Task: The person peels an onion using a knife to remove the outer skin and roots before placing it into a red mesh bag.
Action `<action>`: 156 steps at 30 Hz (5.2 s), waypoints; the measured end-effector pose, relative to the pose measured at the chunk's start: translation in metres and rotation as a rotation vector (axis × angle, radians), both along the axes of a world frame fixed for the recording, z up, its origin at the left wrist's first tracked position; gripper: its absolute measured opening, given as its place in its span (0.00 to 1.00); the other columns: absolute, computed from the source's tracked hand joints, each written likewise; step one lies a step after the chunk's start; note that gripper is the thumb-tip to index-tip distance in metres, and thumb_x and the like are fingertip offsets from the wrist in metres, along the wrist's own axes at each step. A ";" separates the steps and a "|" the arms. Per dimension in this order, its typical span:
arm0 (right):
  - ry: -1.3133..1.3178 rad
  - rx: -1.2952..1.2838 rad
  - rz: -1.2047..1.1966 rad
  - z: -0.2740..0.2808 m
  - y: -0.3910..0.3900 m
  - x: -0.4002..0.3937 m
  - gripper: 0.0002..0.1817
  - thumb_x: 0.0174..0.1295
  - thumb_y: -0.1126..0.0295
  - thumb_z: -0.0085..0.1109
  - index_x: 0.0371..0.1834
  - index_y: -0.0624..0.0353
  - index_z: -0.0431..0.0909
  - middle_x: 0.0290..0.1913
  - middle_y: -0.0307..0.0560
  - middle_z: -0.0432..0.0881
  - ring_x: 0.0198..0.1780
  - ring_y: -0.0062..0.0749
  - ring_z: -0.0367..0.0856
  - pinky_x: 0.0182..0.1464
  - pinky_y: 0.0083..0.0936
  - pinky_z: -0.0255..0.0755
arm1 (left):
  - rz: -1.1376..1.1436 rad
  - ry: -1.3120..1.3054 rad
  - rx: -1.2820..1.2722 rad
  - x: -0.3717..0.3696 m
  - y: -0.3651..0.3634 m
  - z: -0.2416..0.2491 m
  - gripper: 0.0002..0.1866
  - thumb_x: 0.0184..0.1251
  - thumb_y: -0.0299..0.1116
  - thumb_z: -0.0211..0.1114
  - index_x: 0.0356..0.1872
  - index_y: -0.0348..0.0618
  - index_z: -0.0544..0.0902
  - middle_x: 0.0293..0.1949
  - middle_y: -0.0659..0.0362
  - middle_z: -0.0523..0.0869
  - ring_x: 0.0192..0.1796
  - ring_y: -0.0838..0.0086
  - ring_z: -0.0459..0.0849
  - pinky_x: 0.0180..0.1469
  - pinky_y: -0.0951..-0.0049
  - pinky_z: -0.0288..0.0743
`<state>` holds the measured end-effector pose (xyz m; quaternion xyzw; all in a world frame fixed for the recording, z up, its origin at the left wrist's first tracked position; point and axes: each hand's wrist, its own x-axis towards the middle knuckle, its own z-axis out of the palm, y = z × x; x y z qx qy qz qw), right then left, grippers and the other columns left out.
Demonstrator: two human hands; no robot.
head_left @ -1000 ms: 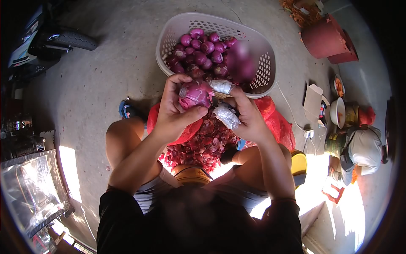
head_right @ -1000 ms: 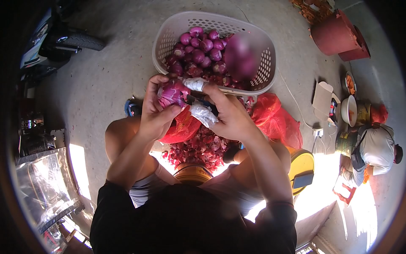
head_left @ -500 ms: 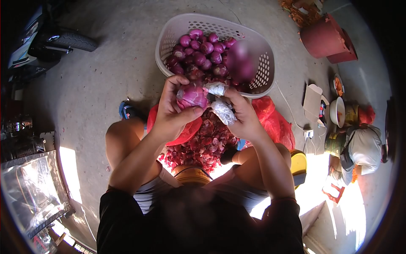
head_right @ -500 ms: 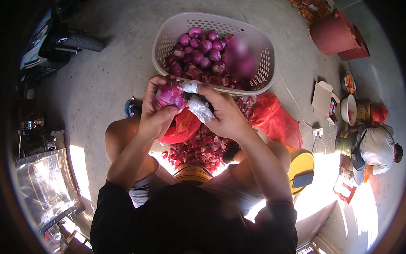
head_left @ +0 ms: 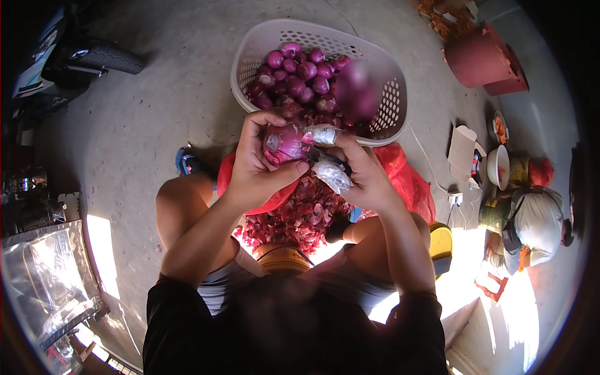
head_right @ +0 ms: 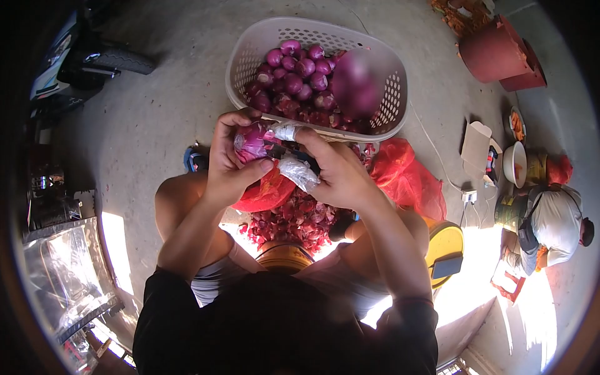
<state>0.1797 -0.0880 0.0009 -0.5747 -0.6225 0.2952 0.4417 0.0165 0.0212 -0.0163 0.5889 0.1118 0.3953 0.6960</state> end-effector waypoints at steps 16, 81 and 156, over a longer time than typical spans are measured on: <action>-0.079 -0.041 0.054 0.004 -0.004 0.010 0.30 0.49 0.80 0.62 0.58 0.61 0.63 0.43 0.51 0.79 0.42 0.34 0.79 0.43 0.27 0.71 | -0.090 -0.028 -0.174 -0.001 -0.001 0.002 0.30 0.50 0.16 0.66 0.54 0.42 0.62 0.51 0.58 0.70 0.51 0.78 0.73 0.53 0.77 0.70; 0.101 0.029 -0.035 -0.005 -0.001 -0.008 0.25 0.52 0.75 0.63 0.49 0.60 0.59 0.29 0.49 0.81 0.31 0.37 0.82 0.33 0.24 0.70 | -0.151 -0.062 -0.054 -0.002 -0.007 0.009 0.31 0.53 0.23 0.70 0.56 0.40 0.61 0.55 0.56 0.67 0.54 0.77 0.71 0.58 0.75 0.65; -0.193 0.218 -0.042 -0.002 -0.005 0.001 0.32 0.47 0.71 0.67 0.54 0.62 0.61 0.35 0.55 0.82 0.36 0.52 0.82 0.36 0.34 0.74 | -0.201 -0.151 -0.519 -0.003 -0.007 0.017 0.27 0.69 0.42 0.51 0.64 0.43 0.55 0.58 0.51 0.70 0.57 0.64 0.74 0.58 0.59 0.70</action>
